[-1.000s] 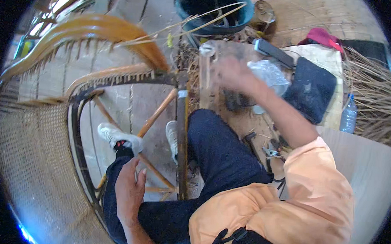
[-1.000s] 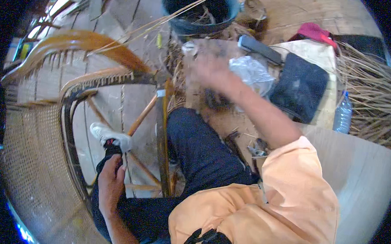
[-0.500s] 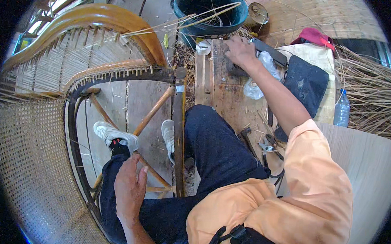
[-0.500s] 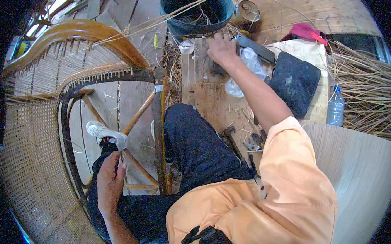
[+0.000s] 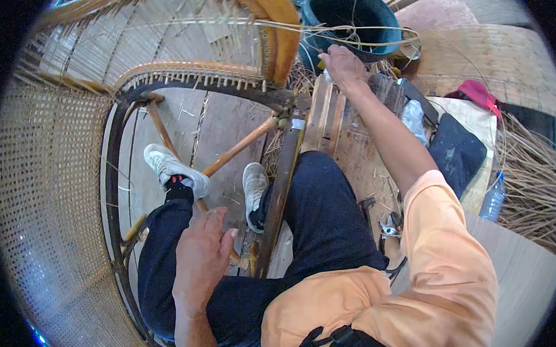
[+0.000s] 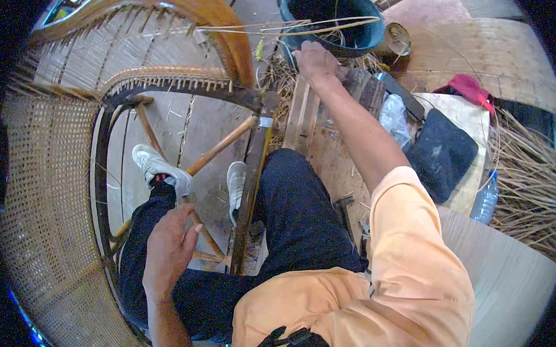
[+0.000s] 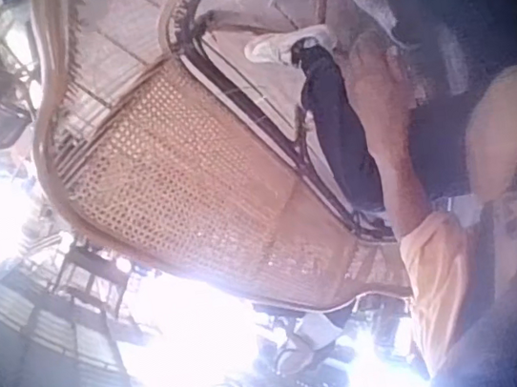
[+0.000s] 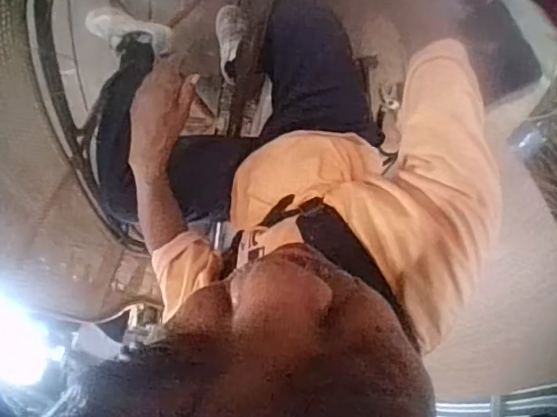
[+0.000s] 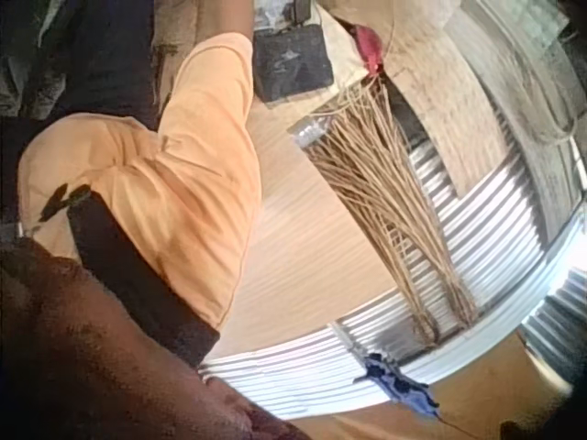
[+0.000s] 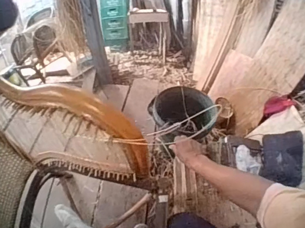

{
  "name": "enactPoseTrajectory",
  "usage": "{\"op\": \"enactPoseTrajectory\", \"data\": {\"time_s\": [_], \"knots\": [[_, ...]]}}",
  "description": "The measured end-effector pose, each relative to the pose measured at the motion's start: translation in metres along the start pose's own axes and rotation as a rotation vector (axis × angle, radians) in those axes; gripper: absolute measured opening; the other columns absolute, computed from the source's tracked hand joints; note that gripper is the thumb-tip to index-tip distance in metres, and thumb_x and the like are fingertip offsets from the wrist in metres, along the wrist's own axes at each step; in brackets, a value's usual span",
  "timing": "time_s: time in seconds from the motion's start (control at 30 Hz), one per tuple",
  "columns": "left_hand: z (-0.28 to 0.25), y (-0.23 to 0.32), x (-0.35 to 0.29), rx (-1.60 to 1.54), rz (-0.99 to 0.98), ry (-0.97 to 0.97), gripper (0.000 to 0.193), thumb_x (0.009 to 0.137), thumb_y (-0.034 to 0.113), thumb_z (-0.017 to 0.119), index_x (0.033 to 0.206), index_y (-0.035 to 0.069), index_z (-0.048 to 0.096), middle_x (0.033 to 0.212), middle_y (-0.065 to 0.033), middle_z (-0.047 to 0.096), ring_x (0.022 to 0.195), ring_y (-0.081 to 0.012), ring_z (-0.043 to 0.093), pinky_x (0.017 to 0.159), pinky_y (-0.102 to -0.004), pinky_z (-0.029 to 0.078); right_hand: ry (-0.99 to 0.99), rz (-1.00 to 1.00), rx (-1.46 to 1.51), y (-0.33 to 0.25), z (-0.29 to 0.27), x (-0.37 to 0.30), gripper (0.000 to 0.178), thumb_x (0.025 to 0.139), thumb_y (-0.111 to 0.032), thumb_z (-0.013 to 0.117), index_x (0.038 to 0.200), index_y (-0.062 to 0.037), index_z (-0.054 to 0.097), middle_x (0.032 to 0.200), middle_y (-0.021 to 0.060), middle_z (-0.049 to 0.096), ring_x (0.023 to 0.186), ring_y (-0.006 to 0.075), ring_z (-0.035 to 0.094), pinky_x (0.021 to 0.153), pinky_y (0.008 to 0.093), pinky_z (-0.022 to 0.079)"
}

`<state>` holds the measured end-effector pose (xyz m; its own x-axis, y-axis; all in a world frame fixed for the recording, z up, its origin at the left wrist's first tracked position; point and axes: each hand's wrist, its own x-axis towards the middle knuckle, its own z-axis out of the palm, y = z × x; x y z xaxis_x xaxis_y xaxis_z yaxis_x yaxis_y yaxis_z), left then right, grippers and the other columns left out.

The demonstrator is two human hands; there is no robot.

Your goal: Weaving and repairing a rattan or bamboo chair using thin strands and hand tools.

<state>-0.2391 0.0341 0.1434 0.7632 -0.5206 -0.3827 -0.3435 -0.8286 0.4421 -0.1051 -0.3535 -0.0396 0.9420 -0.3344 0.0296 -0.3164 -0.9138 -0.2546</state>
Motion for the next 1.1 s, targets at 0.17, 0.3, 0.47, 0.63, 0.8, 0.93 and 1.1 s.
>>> {"op": "enactPoseTrajectory", "data": {"time_s": [0.17,0.3,0.47,0.63,0.8,0.93,1.1], "knots": [[-0.003,-0.001,0.001,0.021,0.008,-0.006,0.032,0.084,0.016,0.059,0.112,0.001,0.054,0.103,-0.0161,0.060,0.090,-0.0335,0.058,0.077,-0.0419,0.046,-0.024,0.086,-0.058,0.003,0.005,0.017,0.026,0.085,-0.031,0.053,0.096,-0.0087,0.060,0.097,0.0155,0.063,0.094,0.0337,0.060,0.079,0.0441,0.048],[-0.005,0.000,-0.003,0.024,-0.037,-0.080,0.034,0.084,0.017,0.059,0.113,0.002,0.054,0.107,-0.0155,0.059,0.093,-0.0321,0.057,0.080,-0.0411,0.045,0.042,0.093,0.094,0.020,0.000,0.009,0.023,0.083,-0.022,0.050,0.100,-0.0094,0.057,0.097,0.0166,0.064,0.093,0.0369,0.061,0.078,0.0458,0.048],[-0.006,0.001,-0.006,0.009,0.014,-0.029,0.035,0.084,0.016,0.060,0.114,0.001,0.053,0.104,-0.0168,0.059,0.093,-0.0336,0.057,0.081,-0.0418,0.045,0.195,0.124,0.187,0.041,-0.008,-0.010,0.027,0.081,-0.016,0.050,0.107,-0.0085,0.054,0.091,0.0241,0.063,0.089,0.0418,0.060,0.079,0.0486,0.046],[-0.004,0.000,-0.007,0.004,-0.014,-0.034,0.034,0.084,0.015,0.060,0.114,0.001,0.054,0.099,-0.0189,0.060,0.091,-0.0359,0.057,0.081,-0.0430,0.045,0.224,0.236,0.235,0.044,-0.013,-0.024,0.024,0.082,-0.012,0.055,0.105,-0.0058,0.055,0.089,0.0149,0.065,0.084,0.0277,0.065,0.075,0.0380,0.049],[0.001,-0.001,-0.004,0.044,-0.018,-0.060,0.035,0.085,0.019,0.058,0.114,0.001,0.054,0.106,-0.0155,0.060,0.093,-0.0318,0.058,0.080,-0.0405,0.046,0.298,0.029,0.340,0.029,-0.007,-0.024,0.020,0.082,-0.011,0.054,0.101,-0.0061,0.057,0.089,0.0131,0.065,0.084,0.0309,0.063,0.073,0.0388,0.049],[0.004,-0.001,-0.001,0.053,-0.005,-0.056,0.034,0.085,0.019,0.058,0.114,0.000,0.054,0.105,-0.0165,0.060,0.092,-0.0325,0.059,0.079,-0.0410,0.047,0.279,-0.196,-0.092,0.023,-0.001,-0.024,0.018,0.078,-0.013,0.059,0.095,-0.0090,0.058,0.087,0.0121,0.064,0.084,0.0311,0.060,0.071,0.0419,0.048],[0.006,-0.001,0.000,0.018,0.006,-0.056,0.033,0.085,0.018,0.058,0.113,0.000,0.055,0.104,-0.0173,0.060,0.091,-0.0338,0.059,0.079,-0.0418,0.047,0.193,-0.243,-0.032,0.030,-0.004,-0.028,0.018,0.075,-0.014,0.061,0.093,-0.0109,0.060,0.086,0.0127,0.063,0.084,0.0300,0.059,0.071,0.0411,0.048]]}}
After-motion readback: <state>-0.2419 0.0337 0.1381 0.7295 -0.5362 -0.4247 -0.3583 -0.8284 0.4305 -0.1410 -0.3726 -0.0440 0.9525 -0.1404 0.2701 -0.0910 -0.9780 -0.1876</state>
